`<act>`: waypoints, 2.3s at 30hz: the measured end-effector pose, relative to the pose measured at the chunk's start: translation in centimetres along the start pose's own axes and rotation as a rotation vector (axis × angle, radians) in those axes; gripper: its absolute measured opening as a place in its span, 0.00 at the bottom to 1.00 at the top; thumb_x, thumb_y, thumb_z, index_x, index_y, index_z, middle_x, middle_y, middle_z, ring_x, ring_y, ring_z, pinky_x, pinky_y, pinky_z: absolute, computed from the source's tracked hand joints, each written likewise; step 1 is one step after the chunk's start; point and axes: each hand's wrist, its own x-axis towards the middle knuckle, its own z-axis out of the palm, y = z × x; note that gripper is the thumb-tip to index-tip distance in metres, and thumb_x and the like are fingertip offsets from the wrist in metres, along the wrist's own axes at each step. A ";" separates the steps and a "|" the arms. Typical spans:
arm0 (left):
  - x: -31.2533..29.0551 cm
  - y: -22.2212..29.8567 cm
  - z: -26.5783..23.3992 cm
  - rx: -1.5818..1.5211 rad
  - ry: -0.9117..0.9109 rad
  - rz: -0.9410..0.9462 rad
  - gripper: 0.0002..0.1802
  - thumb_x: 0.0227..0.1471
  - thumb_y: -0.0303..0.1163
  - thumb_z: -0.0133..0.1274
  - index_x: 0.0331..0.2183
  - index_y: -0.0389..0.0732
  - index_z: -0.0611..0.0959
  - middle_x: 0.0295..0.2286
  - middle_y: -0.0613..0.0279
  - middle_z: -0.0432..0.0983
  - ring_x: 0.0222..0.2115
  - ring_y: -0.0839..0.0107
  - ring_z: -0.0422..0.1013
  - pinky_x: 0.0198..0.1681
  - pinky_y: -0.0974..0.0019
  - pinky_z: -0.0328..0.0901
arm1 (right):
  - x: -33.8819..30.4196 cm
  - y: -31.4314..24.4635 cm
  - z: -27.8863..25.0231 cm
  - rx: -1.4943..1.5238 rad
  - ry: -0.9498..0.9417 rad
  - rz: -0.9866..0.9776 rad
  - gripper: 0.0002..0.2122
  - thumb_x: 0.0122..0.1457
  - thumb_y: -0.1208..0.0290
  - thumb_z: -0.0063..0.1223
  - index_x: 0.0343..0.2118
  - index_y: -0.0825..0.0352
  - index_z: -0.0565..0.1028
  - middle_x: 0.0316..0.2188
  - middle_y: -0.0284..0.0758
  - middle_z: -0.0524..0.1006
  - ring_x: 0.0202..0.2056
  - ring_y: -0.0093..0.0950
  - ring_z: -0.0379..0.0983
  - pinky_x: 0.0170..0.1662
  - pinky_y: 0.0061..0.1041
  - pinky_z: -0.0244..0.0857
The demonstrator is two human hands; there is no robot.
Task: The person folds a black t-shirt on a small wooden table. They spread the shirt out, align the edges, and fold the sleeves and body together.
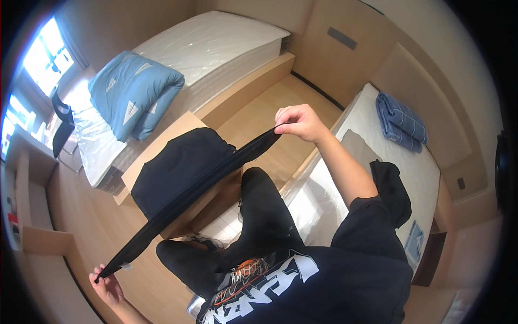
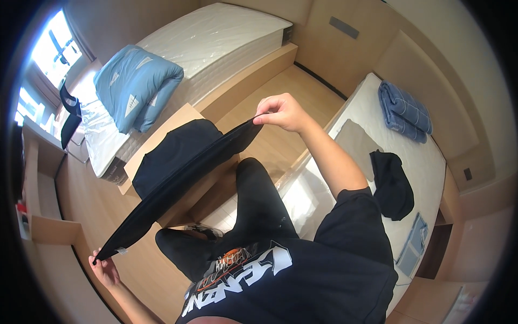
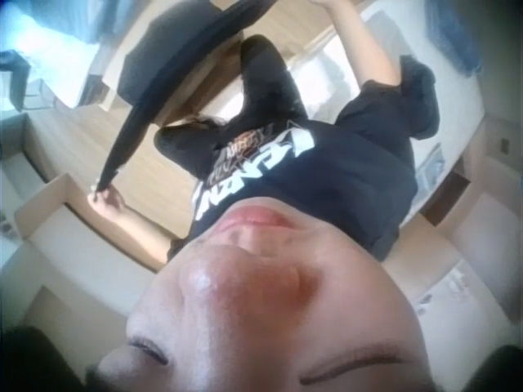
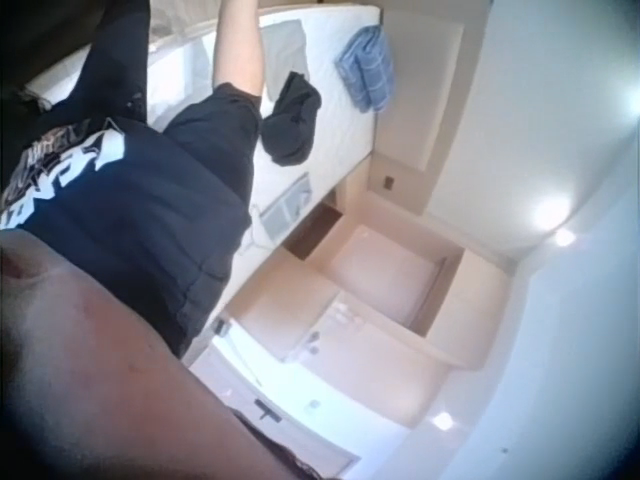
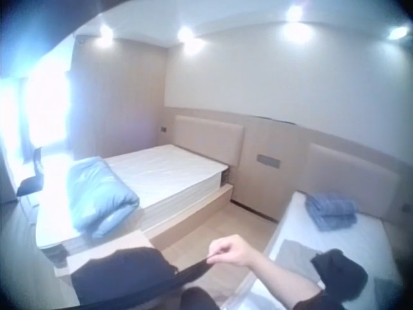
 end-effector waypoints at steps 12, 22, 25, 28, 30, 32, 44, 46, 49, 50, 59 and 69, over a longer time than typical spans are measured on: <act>-1.0 3.2 4.5 0.037 0.025 0.006 0.13 0.52 0.25 0.58 0.33 0.43 0.68 0.33 0.53 0.80 0.39 0.56 0.77 0.50 0.45 0.67 | -2.1 -1.8 -0.3 0.032 -0.068 -0.156 0.07 0.46 0.80 0.65 0.20 0.71 0.75 0.22 0.36 0.76 0.28 0.28 0.71 0.32 0.26 0.63; -1.3 3.5 5.2 0.031 -0.004 0.099 0.11 0.56 0.28 0.56 0.33 0.44 0.68 0.29 0.55 0.79 0.34 0.56 0.77 0.47 0.45 0.69 | -2.5 -2.2 -0.1 0.103 -0.042 -0.132 0.08 0.49 0.77 0.65 0.20 0.73 0.75 0.21 0.36 0.75 0.27 0.29 0.69 0.31 0.25 0.62; -1.0 3.3 5.2 0.021 -0.011 0.110 0.11 0.56 0.28 0.56 0.33 0.45 0.68 0.29 0.55 0.79 0.34 0.56 0.77 0.47 0.46 0.69 | -2.9 -2.5 -0.2 0.072 -0.048 -0.127 0.09 0.49 0.75 0.65 0.20 0.73 0.75 0.20 0.36 0.75 0.27 0.29 0.69 0.31 0.26 0.62; -1.6 3.9 5.5 0.038 -0.018 0.151 0.12 0.55 0.28 0.57 0.33 0.45 0.68 0.28 0.55 0.79 0.33 0.56 0.77 0.45 0.46 0.70 | -3.4 -3.9 -0.5 0.070 -0.052 -0.165 0.10 0.50 0.73 0.65 0.20 0.72 0.75 0.20 0.37 0.74 0.27 0.30 0.69 0.31 0.26 0.62; -2.0 5.0 6.1 0.011 0.002 0.164 0.13 0.55 0.29 0.57 0.33 0.45 0.67 0.27 0.55 0.79 0.32 0.56 0.77 0.42 0.47 0.70 | -4.0 -5.4 -0.9 0.102 -0.052 -0.231 0.12 0.50 0.70 0.65 0.19 0.72 0.75 0.20 0.37 0.74 0.26 0.31 0.69 0.31 0.28 0.62; -2.8 7.2 6.8 0.029 0.038 0.215 0.16 0.55 0.31 0.58 0.34 0.45 0.65 0.26 0.56 0.78 0.29 0.57 0.77 0.35 0.50 0.73 | -4.2 -8.4 -1.2 0.130 -0.089 -0.311 0.12 0.50 0.68 0.66 0.18 0.70 0.76 0.18 0.36 0.75 0.23 0.30 0.69 0.27 0.27 0.63; 4.6 15.4 9.1 0.264 0.113 0.215 0.06 0.60 0.30 0.51 0.32 0.44 0.70 0.24 0.69 0.71 0.26 0.76 0.69 0.31 0.73 0.65 | 4.1 -12.0 -2.8 0.162 -0.016 -0.282 0.08 0.58 0.68 0.56 0.27 0.68 0.75 0.27 0.31 0.74 0.31 0.23 0.68 0.38 0.21 0.63; 10.5 13.7 8.2 0.358 0.198 0.125 0.06 0.59 0.32 0.52 0.31 0.43 0.73 0.25 0.69 0.72 0.27 0.76 0.69 0.33 0.71 0.65 | 9.1 -9.2 -3.4 0.305 0.001 -0.031 0.07 0.61 0.68 0.54 0.34 0.68 0.75 0.30 0.28 0.76 0.33 0.18 0.70 0.38 0.18 0.63; 14.9 14.8 9.0 0.383 0.245 0.163 0.06 0.59 0.33 0.52 0.33 0.42 0.76 0.27 0.67 0.75 0.29 0.76 0.71 0.36 0.68 0.67 | 14.6 -11.3 -0.8 0.411 -0.009 -0.038 0.08 0.65 0.64 0.49 0.34 0.64 0.72 0.24 0.24 0.71 0.27 0.17 0.66 0.30 0.18 0.60; 15.8 15.9 9.7 0.327 0.164 0.226 0.06 0.60 0.33 0.52 0.34 0.42 0.76 0.29 0.66 0.76 0.31 0.75 0.72 0.37 0.67 0.68 | 15.6 -12.0 -2.4 0.457 -0.082 -0.132 0.09 0.65 0.64 0.48 0.37 0.65 0.73 0.27 0.25 0.73 0.29 0.17 0.68 0.33 0.19 0.62; 7.0 19.9 14.0 0.208 -0.129 0.405 0.06 0.61 0.30 0.49 0.37 0.42 0.69 0.31 0.63 0.74 0.35 0.72 0.72 0.45 0.67 0.66 | 5.6 -17.8 -3.6 0.423 -0.159 -0.433 0.12 0.65 0.62 0.48 0.33 0.63 0.62 0.28 0.30 0.61 0.35 0.24 0.58 0.42 0.22 0.55; 1.6 21.1 13.9 0.275 -0.150 0.460 0.09 0.60 0.28 0.50 0.36 0.43 0.65 0.23 0.64 0.74 0.21 0.78 0.68 0.27 0.73 0.64 | 1.2 -17.1 -5.2 0.339 -0.170 -0.362 0.11 0.64 0.65 0.50 0.27 0.63 0.66 0.20 0.29 0.65 0.25 0.23 0.60 0.31 0.24 0.56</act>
